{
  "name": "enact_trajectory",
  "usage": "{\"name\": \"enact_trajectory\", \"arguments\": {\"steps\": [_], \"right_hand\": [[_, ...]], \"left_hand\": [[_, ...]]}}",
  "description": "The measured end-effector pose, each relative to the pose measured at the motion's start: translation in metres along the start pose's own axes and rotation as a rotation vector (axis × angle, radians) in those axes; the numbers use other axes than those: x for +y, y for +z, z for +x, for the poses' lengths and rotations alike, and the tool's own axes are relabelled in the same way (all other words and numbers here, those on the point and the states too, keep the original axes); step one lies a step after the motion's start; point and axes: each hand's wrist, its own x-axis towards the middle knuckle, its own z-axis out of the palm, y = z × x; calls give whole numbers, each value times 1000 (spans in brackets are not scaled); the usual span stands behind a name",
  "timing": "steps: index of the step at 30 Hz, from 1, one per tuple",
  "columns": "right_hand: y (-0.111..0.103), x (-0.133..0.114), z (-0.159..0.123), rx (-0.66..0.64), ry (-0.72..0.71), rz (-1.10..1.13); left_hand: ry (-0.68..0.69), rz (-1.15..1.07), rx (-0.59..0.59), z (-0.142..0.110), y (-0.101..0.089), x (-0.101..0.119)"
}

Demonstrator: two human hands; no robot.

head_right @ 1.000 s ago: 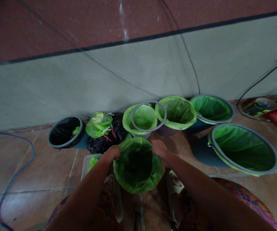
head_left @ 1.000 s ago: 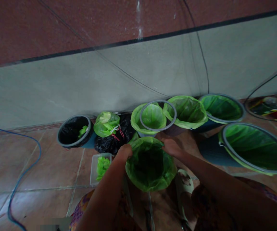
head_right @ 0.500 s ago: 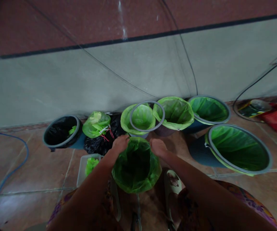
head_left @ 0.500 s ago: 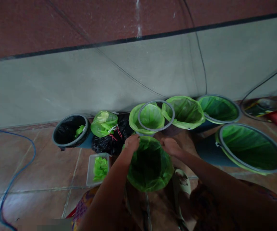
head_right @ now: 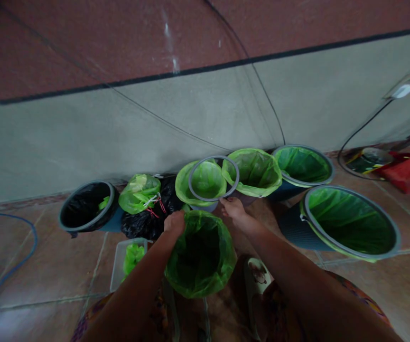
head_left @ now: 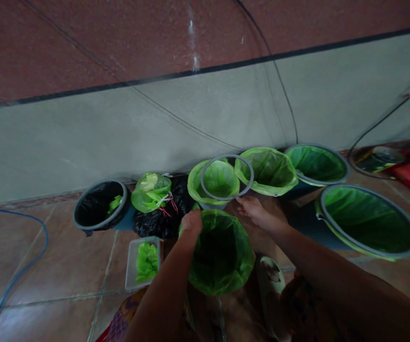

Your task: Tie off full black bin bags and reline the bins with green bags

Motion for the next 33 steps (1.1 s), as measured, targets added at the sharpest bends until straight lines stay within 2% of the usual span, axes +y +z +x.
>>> {"name": "enact_trajectory", "arguments": {"steps": [2,4,10,15,18,20,23,25,26,28,30,33], "right_hand": [[1,-5,8,-38,134,352],[2,-9,13,-51,200,519],[-6,-20,21,25,211,569],[-17,-43,18,75,143,566],[-24,-52,2,-12,127,624],[-28,-47,-15,-119,117,618],[-33,-20,-44,-269,98,467],[-35,2,-61,-342,111,347],[-36,12,-67,-372,113,284],[-38,27,-75,-401,135,168],[-40,35,-78,-391,150,32],[-43,38,-76,-348,82,-283]], "left_hand": [[-7,-15,-25,0,-2,-2],[-12,-32,-41,0,-5,-5],[-27,-104,-25,-7,-22,-20],[-70,-227,98,-5,-33,-28],[-160,-483,251,-3,-46,-36],[-243,-784,301,-6,-57,-44],[-275,-1275,188,-21,-70,-58],[-234,-1427,78,-33,-72,-62],[-217,-1420,44,-38,-70,-63],[-218,-1259,41,-48,-62,-61],[-218,-964,58,-55,-53,-58],[-148,-531,-23,-68,-43,-56]]}}
